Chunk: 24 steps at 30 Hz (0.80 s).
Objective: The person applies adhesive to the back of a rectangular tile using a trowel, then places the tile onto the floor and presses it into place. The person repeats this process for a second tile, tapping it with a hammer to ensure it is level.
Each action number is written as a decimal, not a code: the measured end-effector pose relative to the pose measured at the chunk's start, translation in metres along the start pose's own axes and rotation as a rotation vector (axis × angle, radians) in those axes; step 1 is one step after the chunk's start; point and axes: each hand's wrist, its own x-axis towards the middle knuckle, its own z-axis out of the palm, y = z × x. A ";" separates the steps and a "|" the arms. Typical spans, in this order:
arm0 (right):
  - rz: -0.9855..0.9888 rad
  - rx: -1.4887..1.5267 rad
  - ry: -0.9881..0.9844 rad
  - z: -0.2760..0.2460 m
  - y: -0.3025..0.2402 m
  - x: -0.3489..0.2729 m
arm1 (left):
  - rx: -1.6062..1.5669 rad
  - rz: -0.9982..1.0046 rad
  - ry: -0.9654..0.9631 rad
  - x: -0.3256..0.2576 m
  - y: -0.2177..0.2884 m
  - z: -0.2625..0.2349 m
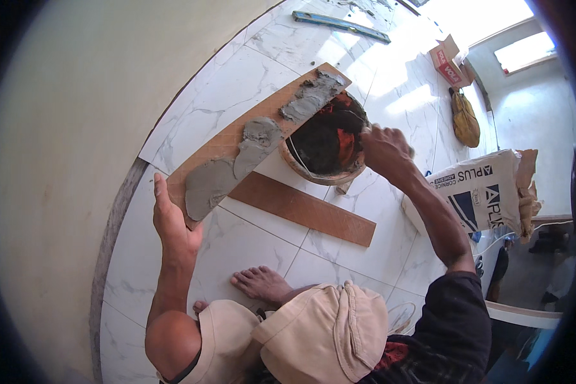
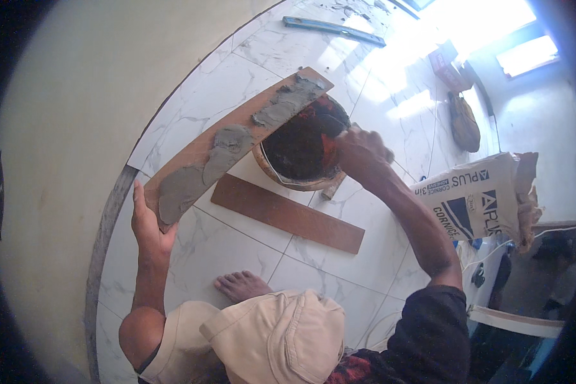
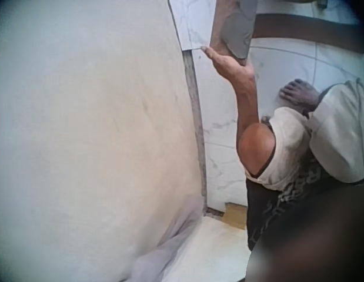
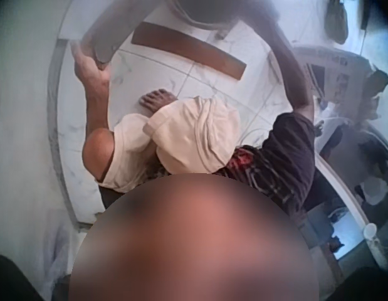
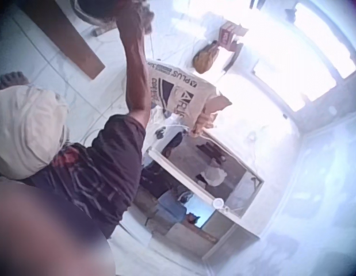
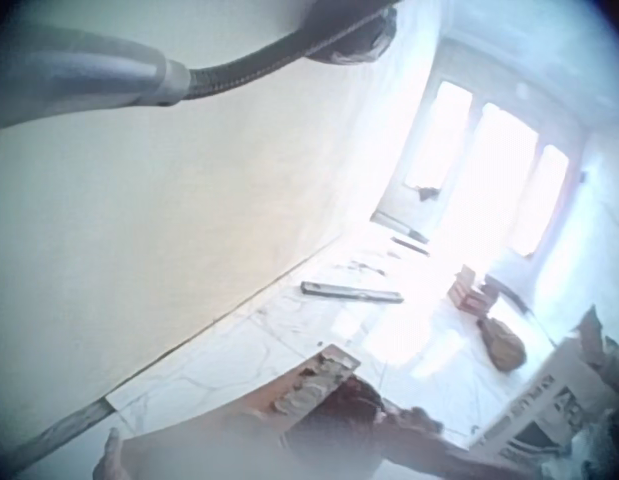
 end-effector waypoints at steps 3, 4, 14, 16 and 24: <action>-0.098 -0.126 -0.003 0.003 -0.018 0.023 | 0.031 0.004 0.020 0.001 0.000 -0.002; -0.140 -0.130 0.010 0.009 -0.022 0.028 | 0.029 0.007 0.005 0.002 0.000 -0.003; -0.336 -0.132 0.020 0.002 -0.036 0.031 | 0.029 0.046 0.077 0.002 0.000 -0.001; -0.354 -0.145 0.017 -0.005 -0.043 0.026 | 0.011 0.036 0.017 0.002 -0.001 -0.001; -0.319 0.056 -0.265 -0.029 -0.034 0.042 | 0.079 0.034 0.055 0.010 -0.006 -0.011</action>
